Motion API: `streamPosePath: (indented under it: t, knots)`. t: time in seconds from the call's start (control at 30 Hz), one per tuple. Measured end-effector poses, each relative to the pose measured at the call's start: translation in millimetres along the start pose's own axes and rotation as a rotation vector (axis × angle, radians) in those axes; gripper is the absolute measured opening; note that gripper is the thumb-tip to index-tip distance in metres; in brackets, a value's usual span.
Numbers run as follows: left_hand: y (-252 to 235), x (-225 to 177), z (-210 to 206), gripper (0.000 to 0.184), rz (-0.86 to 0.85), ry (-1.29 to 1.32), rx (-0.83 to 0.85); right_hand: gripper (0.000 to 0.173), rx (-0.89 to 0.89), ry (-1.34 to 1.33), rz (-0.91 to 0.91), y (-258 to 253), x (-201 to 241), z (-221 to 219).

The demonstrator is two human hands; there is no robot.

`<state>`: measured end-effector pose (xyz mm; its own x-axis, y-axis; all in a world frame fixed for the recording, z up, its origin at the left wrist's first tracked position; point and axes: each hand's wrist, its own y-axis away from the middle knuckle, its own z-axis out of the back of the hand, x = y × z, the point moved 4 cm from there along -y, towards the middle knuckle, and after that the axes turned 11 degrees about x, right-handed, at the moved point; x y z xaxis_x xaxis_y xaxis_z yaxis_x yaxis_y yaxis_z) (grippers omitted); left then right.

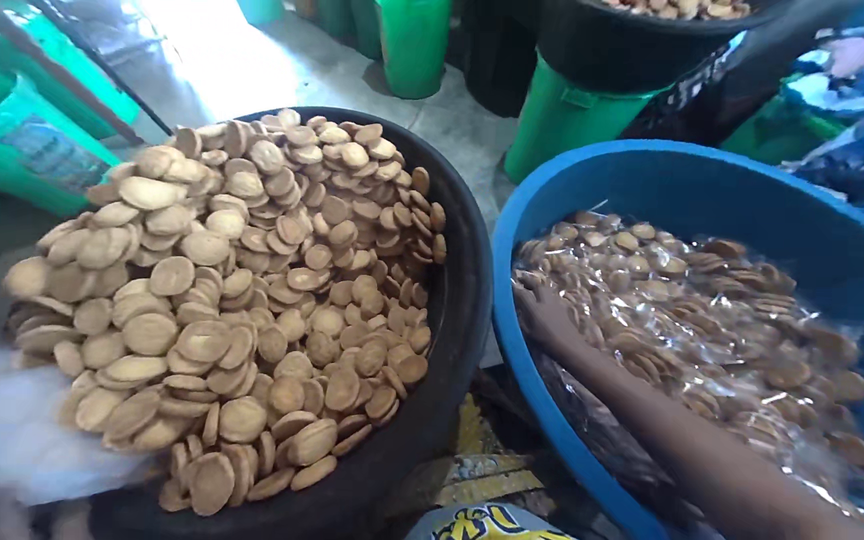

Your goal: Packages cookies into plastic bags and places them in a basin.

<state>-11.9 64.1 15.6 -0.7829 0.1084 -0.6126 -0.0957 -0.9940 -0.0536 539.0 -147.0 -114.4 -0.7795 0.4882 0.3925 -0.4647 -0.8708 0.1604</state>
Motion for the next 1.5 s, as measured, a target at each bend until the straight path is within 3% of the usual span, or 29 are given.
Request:
streamPosePath:
  t: [0.07,0.13,0.2,0.27,0.33,0.43,0.53,0.67,0.73,0.8,0.87,0.97,1.03,1.1,1.2,1.27,1.4,1.5]
  knots:
    - [-5.8,-6.7,1.6,0.050,0.031,-0.136,-0.015,0.026,-0.315,-0.063,0.157,-1.8,50.5,57.3]
    - [-7.7,-19.0,4.7,0.038,0.076,-0.199,-0.078,0.019,-0.334,-0.023,0.323,-7.3,113.4,97.3]
    - [-10.9,-23.1,5.5,0.035,0.107,-0.214,-0.145,0.030,-0.021,0.149,0.323,-32.5,168.7,97.3]
    - [-9.5,-16.0,2.0,0.035,0.089,-0.191,-0.227,0.057,0.492,0.284,0.092,-67.2,201.9,68.8]
    - [0.1,-10.6,-1.5,0.038,0.038,-0.120,-0.231,0.065,0.730,0.314,-0.021,-93.6,211.1,37.6]
    - [12.9,-4.6,-4.9,0.045,0.037,0.005,-0.181,0.074,0.782,0.393,-0.078,-116.4,213.5,10.6]
    - [15.0,-8.9,-6.9,0.040,0.033,-0.014,-0.270,0.072,0.776,0.355,-0.096,-125.6,210.7,5.0]
    - [28.1,-33.5,-7.7,0.039,-0.240,-0.239,-0.396,0.055,0.769,0.350,-0.015,-123.9,203.6,4.0]
    - [44.4,-58.0,-10.8,0.039,-0.463,-0.350,-0.276,0.056,0.796,0.379,-0.045,-118.1,207.4,7.6]
    - [65.6,-86.1,-17.5,0.031,-0.654,-0.436,0.014,0.056,0.796,0.439,-0.040,-113.7,211.1,7.7]
    - [87.2,-107.0,-26.3,0.016,-0.706,-0.471,0.333,0.054,0.788,0.518,0.012,-110.5,212.5,2.4]
    - [99.9,-111.9,-25.2,0.014,-0.701,-0.455,0.574,0.052,0.844,0.592,0.046,-103.8,217.4,-4.6]
    - [95.5,-106.7,-20.6,0.018,-0.709,-0.431,0.603,0.048,0.863,0.645,0.054,-102.8,221.1,-1.7]
    - [88.4,-96.3,-21.3,0.011,-0.713,-0.422,0.488,0.043,0.826,0.660,0.101,-101.0,227.1,8.0]
    - [84.7,-85.3,-29.5,0.017,-0.686,-0.430,0.282,0.030,0.675,0.621,0.510,-94.1,234.4,13.8]
    - [86.6,-86.2,-38.5,0.026,-0.706,-0.455,0.245,0.027,0.611,0.624,0.813,-93.8,237.3,9.0]
    - [89.0,-102.9,-37.3,0.014,-0.678,-0.468,0.461,0.039,0.583,0.645,1.040,-104.8,233.9,-8.0]
    - [86.6,-109.9,-22.0,0.021,-0.599,-0.417,0.660,0.039,0.551,0.714,1.088,-102.1,235.6,-11.7]
